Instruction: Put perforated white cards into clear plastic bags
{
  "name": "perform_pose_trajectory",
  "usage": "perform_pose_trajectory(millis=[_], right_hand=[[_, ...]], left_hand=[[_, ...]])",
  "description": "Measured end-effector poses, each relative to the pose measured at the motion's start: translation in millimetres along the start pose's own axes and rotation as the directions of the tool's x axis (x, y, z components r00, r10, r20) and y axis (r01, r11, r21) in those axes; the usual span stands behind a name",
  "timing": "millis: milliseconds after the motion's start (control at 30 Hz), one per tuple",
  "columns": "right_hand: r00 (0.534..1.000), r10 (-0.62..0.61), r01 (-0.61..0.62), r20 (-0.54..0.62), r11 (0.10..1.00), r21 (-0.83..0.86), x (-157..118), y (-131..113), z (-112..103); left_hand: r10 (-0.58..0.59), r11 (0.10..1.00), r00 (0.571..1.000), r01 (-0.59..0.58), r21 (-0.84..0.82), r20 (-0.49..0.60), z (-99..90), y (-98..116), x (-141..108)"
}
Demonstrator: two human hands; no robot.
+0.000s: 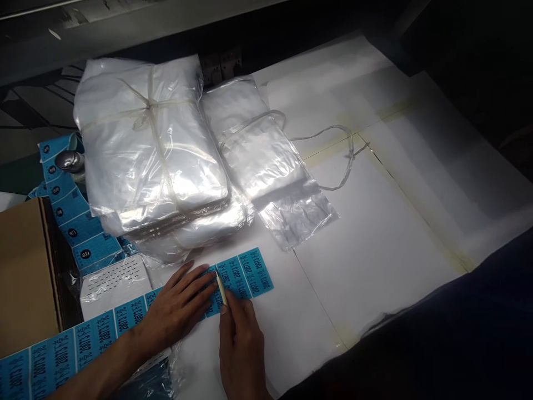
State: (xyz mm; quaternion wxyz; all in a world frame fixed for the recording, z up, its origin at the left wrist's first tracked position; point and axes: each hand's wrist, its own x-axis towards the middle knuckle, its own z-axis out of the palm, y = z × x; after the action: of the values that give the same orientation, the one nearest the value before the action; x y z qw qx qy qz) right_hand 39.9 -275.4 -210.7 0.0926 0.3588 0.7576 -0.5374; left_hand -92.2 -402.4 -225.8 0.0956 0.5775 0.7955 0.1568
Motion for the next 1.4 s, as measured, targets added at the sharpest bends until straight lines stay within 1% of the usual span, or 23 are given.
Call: perform_pose_trajectory(millis=[267, 633, 833, 967, 1200, 1400], right_hand=[[0.999, 0.037, -0.037, -0.007, 0.999, -0.006, -6, 1, -2], [0.997, -0.037, 0.035, -0.067, 0.999, -0.03, -19, 6, -6], [0.994, 0.024, -0.019, -0.104, 0.999, 0.045, -32, 15, -5], [0.991, 0.027, -0.017, -0.134, 0.997, 0.074, -42, 25, -4], [0.989, 0.026, -0.021, -0.146, 0.999, 0.033, -50, 34, -3], [0.981, 0.021, -0.024, -0.192, 1.0, -0.015, -57, 39, -4]], left_hand=[[-0.002, 1.0, 1.0, 0.002, 0.0, -0.006, -1.2, 0, 0], [-0.008, 1.0, 1.0, 0.007, -0.011, -0.002, -2.6, 0, 2], [0.002, 1.0, 1.0, -0.002, -0.006, -0.012, -3.6, 1, 2], [0.006, 1.0, 0.999, -0.006, -0.003, -0.032, -3.8, 1, 2], [0.002, 1.0, 1.0, -0.002, -0.005, -0.025, -2.5, 0, 2], [0.01, 1.0, 1.0, -0.01, 0.001, -0.03, -4.5, 0, 4]])
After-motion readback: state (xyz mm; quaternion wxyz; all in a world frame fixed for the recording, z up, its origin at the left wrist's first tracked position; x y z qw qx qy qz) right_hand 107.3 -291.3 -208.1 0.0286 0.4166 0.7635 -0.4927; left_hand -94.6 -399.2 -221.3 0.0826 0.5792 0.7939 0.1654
